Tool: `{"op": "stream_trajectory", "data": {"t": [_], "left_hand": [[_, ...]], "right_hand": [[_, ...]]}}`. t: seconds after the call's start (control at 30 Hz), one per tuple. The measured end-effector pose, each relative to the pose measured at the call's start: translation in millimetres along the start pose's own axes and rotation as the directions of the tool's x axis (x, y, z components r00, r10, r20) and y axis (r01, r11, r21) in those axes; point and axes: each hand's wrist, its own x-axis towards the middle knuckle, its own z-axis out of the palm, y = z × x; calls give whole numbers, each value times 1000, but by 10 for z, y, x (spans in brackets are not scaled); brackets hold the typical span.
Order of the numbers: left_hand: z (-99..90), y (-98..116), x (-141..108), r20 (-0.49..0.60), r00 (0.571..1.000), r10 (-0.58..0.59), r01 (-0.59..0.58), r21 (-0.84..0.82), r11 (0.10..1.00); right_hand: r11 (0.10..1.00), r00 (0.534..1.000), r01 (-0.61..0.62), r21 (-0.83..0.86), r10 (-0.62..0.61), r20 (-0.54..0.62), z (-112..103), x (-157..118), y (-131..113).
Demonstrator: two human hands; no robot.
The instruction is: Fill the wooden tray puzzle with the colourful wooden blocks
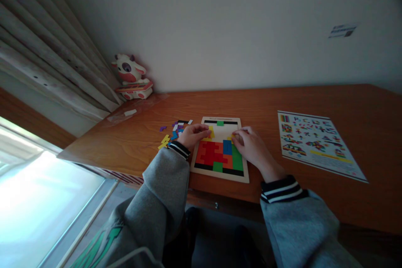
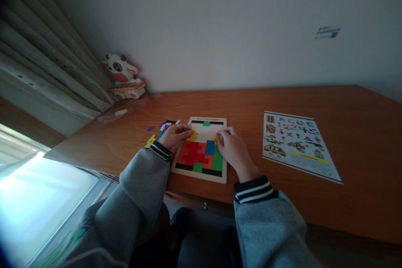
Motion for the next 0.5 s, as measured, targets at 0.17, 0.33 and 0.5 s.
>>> {"op": "stream_trajectory", "data": {"t": [0.17, 0.33, 0.5], "left_hand": [[6, -13, 8, -1, 1000, 0, 0, -14, 1000], [10, -32, 22, -2, 1000, -2, 2, -17, 1000], [12, -9, 21, -9, 1000, 3, -3, -13, 1000]], "right_hand": [[1000, 1000, -2, -23, 2, -12, 4, 0, -43], [998, 999, -16, -56, 14, -30, 29, -1, -89], [999, 998, -38, -13, 37, -42, 42, -10, -70]]}}
